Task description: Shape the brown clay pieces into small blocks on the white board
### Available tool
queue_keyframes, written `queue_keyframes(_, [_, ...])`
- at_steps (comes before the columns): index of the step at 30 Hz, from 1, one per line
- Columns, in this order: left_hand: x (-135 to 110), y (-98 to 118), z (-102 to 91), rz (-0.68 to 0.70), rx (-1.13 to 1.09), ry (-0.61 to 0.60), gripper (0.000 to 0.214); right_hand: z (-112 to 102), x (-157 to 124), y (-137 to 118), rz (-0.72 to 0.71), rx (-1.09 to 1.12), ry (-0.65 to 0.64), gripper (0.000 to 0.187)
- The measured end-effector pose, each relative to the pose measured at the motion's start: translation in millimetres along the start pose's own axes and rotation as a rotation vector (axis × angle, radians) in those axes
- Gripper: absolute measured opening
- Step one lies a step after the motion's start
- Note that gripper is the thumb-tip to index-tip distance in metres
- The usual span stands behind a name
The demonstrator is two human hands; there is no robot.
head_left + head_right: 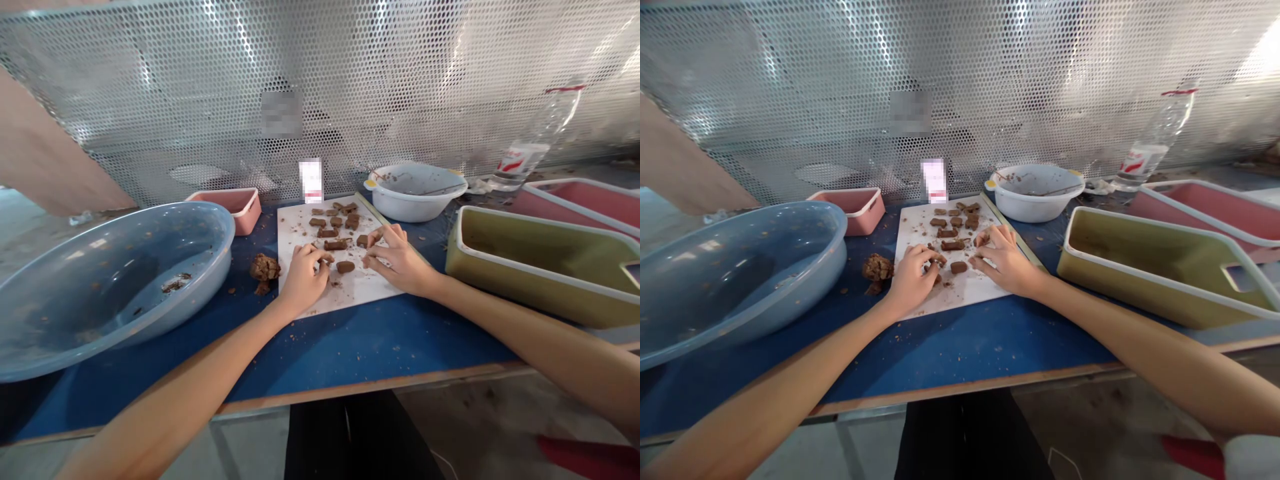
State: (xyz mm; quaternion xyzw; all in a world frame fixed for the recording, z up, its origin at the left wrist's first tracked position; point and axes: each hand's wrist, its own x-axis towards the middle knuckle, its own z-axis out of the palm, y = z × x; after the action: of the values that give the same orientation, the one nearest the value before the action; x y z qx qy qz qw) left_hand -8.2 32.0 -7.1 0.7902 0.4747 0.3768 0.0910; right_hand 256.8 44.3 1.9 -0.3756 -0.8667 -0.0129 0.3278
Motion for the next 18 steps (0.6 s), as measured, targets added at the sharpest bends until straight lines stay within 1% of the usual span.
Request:
queue_keyframes(2, [0.0, -0.2, -0.1, -0.001, 0.004, -0.003, 0.024, -1.4, -0.1, -1.4, -0.001, 0.006, -0.02, 0.043])
queue_keyframes(4, [0.1, -0.1, -0.4, 0.005, 0.008, -0.011, 0.023, -1.6, -0.4, -2.2, 0.001, 0.004, -0.024, 0.044])
queue_keyframes(9, [0.0, 1.0, -0.8, 0.006, 0.004, -0.015, 0.023, 3.0, -1.1, 0.0, 0.019, 0.014, -0.018, 0.035])
queue_keyframes(14, [-0.3, 1.5, -0.7, 0.002, 0.009, -0.017, 0.023, 8.1, -1.8, 2.5, -0.007, 0.028, -0.023, 0.024])
queue_keyframes(18, [-0.1, 1.0, -0.7, 0.004, 0.012, -0.017, 0.023, 7.2, -1.3, 3.0, -0.02, 0.026, -0.027, 0.026])
